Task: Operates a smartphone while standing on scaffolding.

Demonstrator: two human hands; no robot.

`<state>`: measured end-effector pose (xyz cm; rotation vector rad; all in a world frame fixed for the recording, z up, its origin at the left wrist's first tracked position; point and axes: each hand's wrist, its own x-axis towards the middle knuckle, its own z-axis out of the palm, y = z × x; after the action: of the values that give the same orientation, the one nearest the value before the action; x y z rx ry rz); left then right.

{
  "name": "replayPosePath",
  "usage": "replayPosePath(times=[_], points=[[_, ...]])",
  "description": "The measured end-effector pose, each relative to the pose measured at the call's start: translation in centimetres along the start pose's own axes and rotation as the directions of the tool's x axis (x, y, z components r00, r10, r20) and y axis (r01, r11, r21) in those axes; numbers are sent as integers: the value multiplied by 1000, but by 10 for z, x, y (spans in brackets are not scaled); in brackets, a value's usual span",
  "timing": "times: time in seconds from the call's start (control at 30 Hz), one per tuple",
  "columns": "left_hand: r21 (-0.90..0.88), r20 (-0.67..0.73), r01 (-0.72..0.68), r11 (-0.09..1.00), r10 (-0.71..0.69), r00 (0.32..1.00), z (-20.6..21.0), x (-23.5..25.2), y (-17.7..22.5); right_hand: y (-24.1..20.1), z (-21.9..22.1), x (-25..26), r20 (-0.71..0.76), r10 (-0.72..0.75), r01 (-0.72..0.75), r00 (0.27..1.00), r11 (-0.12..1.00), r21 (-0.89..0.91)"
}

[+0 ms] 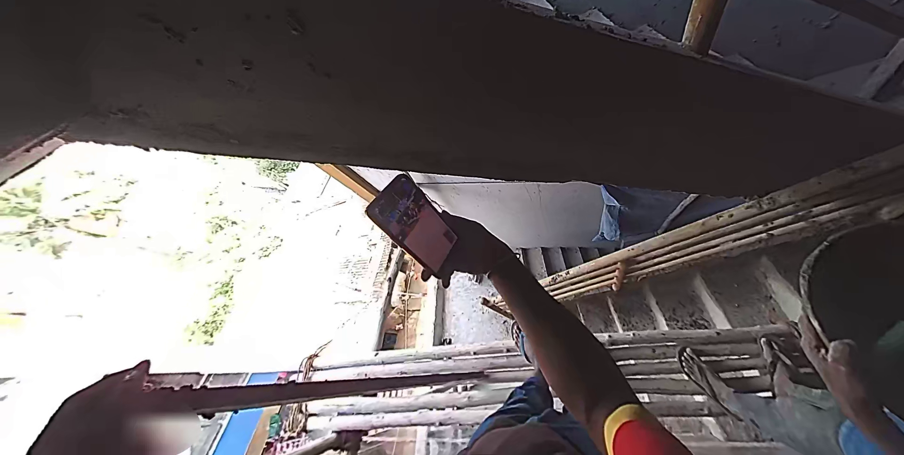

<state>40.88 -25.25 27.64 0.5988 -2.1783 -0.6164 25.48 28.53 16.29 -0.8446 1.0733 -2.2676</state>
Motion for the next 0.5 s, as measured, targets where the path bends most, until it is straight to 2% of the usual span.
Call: replayPosePath(times=[0.07, 0.17, 0.2, 0.37, 0.4, 0.47, 0.5], points=[[53, 20, -1, 999, 0, 1000, -2, 1, 0, -5, 4, 1, -33, 17, -20, 999, 994, -108], [174, 34, 4, 985, -10, 999, -3, -3, 10, -3, 4, 4, -18, 63, -62, 998, 996, 69], [164, 28, 6, 987, -11, 1000, -3, -6, 12, -3, 4, 5, -14, 78, -76, 997, 991, 106], [268, 58, -45, 962, 30, 998, -9, -11, 19, -7, 8, 2, -24, 61, -60, 998, 997, 38], [298, 69, -41, 954, 21, 997, -8, -11, 22, -6, 7, 2, -17, 74, -72, 997, 994, 87], [277, 49, -17, 961, 3, 999, -6, -10, 23, -3, 4, 3, -6, 86, -84, 996, 983, 161], [210, 31, -11, 978, 4, 999, -5, -12, 24, -3, 3, 4, 2, 83, -82, 997, 980, 182]])
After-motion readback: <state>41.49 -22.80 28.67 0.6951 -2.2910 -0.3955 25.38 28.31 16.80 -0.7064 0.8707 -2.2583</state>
